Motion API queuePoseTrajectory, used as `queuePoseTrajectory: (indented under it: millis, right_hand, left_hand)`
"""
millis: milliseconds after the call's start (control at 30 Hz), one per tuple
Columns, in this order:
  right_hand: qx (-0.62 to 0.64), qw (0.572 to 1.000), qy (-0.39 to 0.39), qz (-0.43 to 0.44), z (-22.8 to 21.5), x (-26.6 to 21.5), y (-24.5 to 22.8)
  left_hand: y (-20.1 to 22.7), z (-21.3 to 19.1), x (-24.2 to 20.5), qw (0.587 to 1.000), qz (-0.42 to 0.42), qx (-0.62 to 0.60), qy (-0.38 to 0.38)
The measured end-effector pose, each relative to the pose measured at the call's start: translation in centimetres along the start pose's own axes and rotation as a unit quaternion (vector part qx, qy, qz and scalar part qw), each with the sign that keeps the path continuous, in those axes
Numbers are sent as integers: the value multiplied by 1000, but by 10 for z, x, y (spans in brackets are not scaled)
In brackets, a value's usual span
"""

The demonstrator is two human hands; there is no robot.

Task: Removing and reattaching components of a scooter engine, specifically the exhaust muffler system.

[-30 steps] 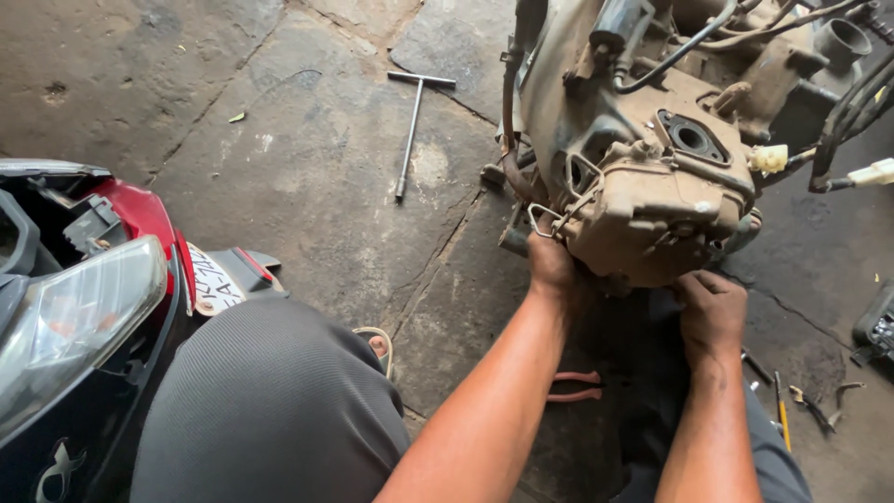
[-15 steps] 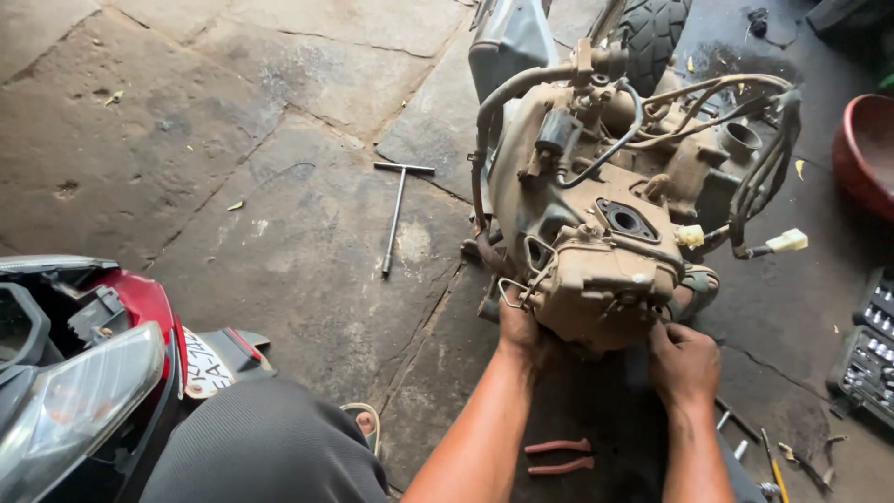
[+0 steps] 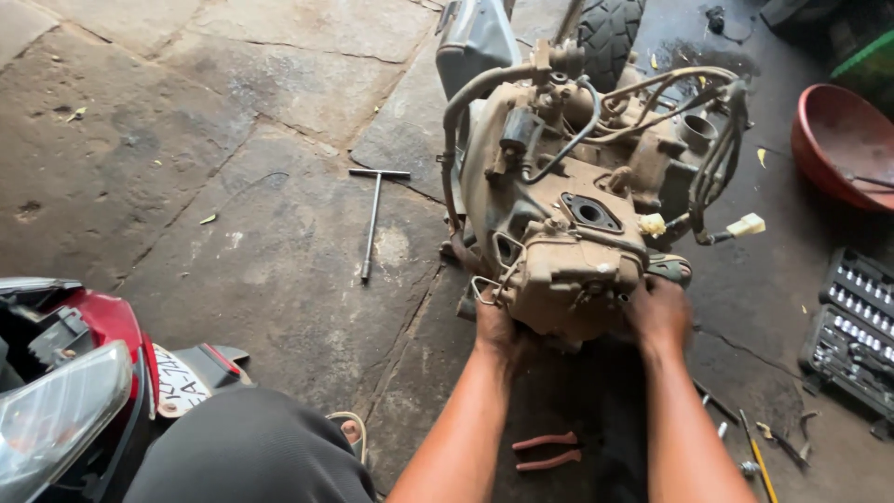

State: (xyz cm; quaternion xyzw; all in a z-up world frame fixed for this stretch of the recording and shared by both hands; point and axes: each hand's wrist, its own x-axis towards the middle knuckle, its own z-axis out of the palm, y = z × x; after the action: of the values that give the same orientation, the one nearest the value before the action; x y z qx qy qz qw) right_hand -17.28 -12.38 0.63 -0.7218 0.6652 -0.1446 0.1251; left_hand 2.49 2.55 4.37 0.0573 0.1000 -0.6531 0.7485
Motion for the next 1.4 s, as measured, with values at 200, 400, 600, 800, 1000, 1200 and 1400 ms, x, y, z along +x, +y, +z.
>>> queuePoseTrajectory:
  millis: [200, 400, 600, 800, 1000, 1200, 1400]
  right_hand:
    - [45, 997, -65, 20, -32, -16, -31]
    - [60, 994, -41, -88, -17, -21, -14]
    - [29, 985, -40, -164, -24, -30, -20]
    - [44, 980, -73, -181, -40, -40, -36]
    - [73, 979, -81, -173, -32, -38, -31]
    - [68, 977, -103, -174, -54, -45, -52]
    - [36, 983, -120, -131, -48, -42, -46]
  left_hand:
    - [-3, -17, 5, 1000, 6, 16, 2]
    - [0, -19, -4, 999, -43, 10, -1]
    - [-11, -66, 4, 998, -42, 19, -29]
    - [-17, -36, 0, 1000, -1, 6, -1]
    - [-13, 4, -11, 998, 15, -2, 64]
    - [-27, -30, 9, 998, 63, 3, -32]
    - [-32, -113, 55, 977, 100, 146, 117]
